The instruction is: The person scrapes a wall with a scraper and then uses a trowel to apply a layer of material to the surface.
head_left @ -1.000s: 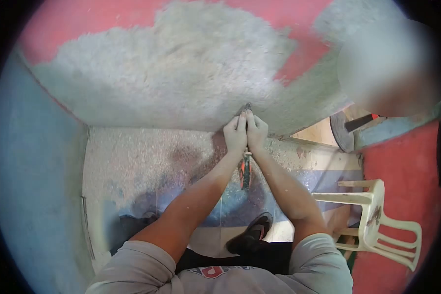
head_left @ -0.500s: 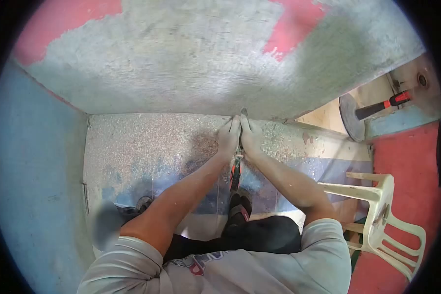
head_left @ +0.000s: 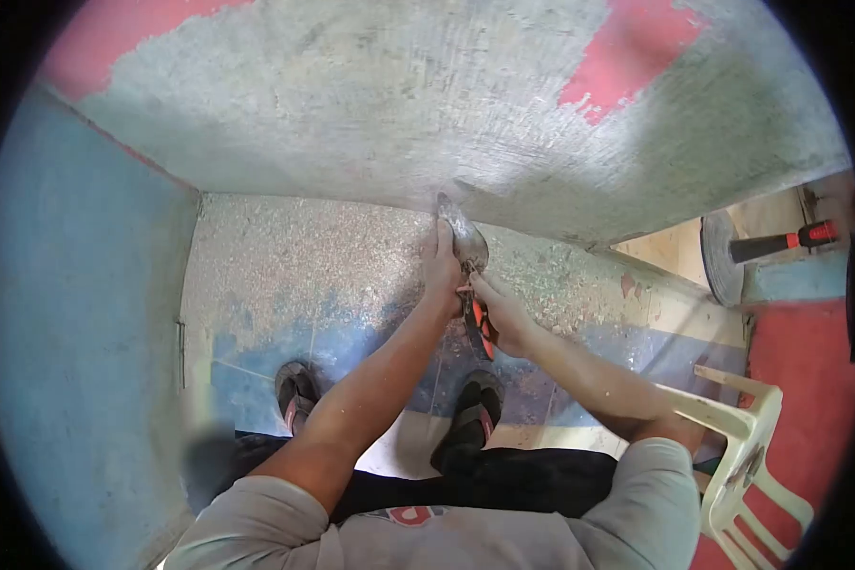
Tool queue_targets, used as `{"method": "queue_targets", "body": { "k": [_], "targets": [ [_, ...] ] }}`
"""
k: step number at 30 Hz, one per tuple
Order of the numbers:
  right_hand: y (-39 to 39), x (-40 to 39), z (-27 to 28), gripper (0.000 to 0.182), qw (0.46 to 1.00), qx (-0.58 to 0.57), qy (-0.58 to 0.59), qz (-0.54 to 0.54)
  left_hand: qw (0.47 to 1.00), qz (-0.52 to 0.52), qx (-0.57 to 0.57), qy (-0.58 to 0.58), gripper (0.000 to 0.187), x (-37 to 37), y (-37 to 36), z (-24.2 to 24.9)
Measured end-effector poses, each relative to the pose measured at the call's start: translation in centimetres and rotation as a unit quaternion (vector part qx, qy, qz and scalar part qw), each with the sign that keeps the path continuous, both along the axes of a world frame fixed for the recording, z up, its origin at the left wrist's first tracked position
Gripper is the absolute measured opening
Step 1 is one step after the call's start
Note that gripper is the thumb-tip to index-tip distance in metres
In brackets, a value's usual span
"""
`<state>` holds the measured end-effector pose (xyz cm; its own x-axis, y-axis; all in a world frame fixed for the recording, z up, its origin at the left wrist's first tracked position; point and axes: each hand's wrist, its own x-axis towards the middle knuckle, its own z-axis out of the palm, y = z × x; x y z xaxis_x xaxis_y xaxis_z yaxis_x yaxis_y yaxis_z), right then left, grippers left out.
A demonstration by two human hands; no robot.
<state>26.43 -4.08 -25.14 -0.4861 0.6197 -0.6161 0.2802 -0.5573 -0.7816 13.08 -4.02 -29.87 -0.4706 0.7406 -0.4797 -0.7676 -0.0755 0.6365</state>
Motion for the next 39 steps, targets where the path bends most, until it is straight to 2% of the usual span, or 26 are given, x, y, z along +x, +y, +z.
{"method": "queue_targets", "body": {
  "k": [1,3,6,7,10,13,14,16,17,20,21,23,24,26,30,32,33,36,38,39],
  "targets": [
    [-0.2,-0.1,-0.3,0.036,0.996,-0.077,0.048,-0.009,1.000,0.003,0.015,0.008,0.046,-0.2,-0.5,-0.9],
    [0.5,0.6,0.3,0.038,0.995,-0.068,0.057,0.044,0.999,-0.008,0.029,0.021,0.048,-1.0,-1.2,-2.1],
    [0.3,1.7,-0.1,0.036,0.991,-0.009,0.077,0.105,0.977,-0.152,-0.081,0.125,0.041,-3.4,-3.3,-1.9],
    [0.4,2.0,0.1,0.035,0.989,-0.001,0.097,0.114,0.980,-0.155,-0.071,0.103,0.037,-3.7,-3.5,-1.2],
    [0.4,1.5,1.3,0.031,0.989,-0.033,0.111,0.094,0.997,-0.067,-0.021,0.007,0.037,-3.0,-2.5,-0.5],
    [-0.5,0.2,1.1,0.033,0.992,-0.067,0.101,0.044,0.998,-0.044,-0.008,-0.055,0.033,-0.6,-1.5,0.0],
    [-0.6,-0.2,0.7,0.034,0.992,-0.071,0.097,0.027,0.999,-0.039,-0.002,0.000,0.032,-0.6,-1.3,-1.9],
    [-0.9,-1.1,-4.5,0.033,0.985,0.149,-0.013,0.083,0.993,-0.035,0.008,0.112,0.030,-1.3,-1.1,-7.9],
    [-0.8,-1.2,-6.9,0.033,0.959,0.256,-0.069,0.105,0.989,-0.046,-0.017,0.143,0.032,-1.7,-1.5,-7.0],
    [1.1,-1.3,-10.0,0.037,0.921,0.365,-0.130,-0.044,0.966,-0.108,-0.084,0.220,0.038,-3.1,-2.4,-6.2],
    [1.9,-2.0,-10.0,0.037,0.925,0.362,-0.090,-0.065,0.938,-0.132,-0.125,0.294,0.046,-3.6,-2.1,-7.6],
    [3.7,-3.6,-9.9,0.036,0.927,0.361,-0.011,-0.104,0.920,-0.156,-0.114,0.342,0.044,-3.6,-1.8,-8.6],
    [4.2,-4.5,-10.1,0.036,0.930,0.356,-0.025,-0.091,0.910,-0.163,-0.105,0.366,0.043,-3.6,-1.5,-8.8],
    [5.1,-6.4,-10.5,0.036,0.935,0.347,-0.050,-0.060,0.913,-0.164,-0.121,0.354,0.043,-3.6,-0.7,-9.0],
    [6.6,-9.3,-14.2,0.037,0.900,0.400,-0.145,-0.095,0.904,-0.131,-0.219,0.342,0.042,-4.5,1.4,-10.4],
    [7.2,-10.3,-15.7,0.038,0.889,0.402,-0.193,-0.108,0.934,-0.103,-0.161,0.302,0.041,-5.1,2.6,-11.2],
    [7.3,-10.6,-15.3,0.039,0.901,0.366,-0.205,-0.109,0.947,-0.088,-0.133,0.279,0.041,-5.3,3.0,-11.1],
    [7.8,-11.3,-14.0,0.042,0.928,0.286,-0.208,-0.114,0.989,-0.141,-0.022,0.046,0.038,-6.2,3.6,-10.6],
    [7.9,-11.3,-13.4,0.044,0.937,0.266,-0.175,-0.141,0.956,-0.167,-0.117,0.212,0.035,-6.5,3.7,-8.1],
    [7.6,-11.4,-12.9,0.043,0.926,0.304,-0.172,-0.147,0.925,-0.180,-0.162,0.293,0.034,-6.4,3.8,-7.6]
  ]
}}
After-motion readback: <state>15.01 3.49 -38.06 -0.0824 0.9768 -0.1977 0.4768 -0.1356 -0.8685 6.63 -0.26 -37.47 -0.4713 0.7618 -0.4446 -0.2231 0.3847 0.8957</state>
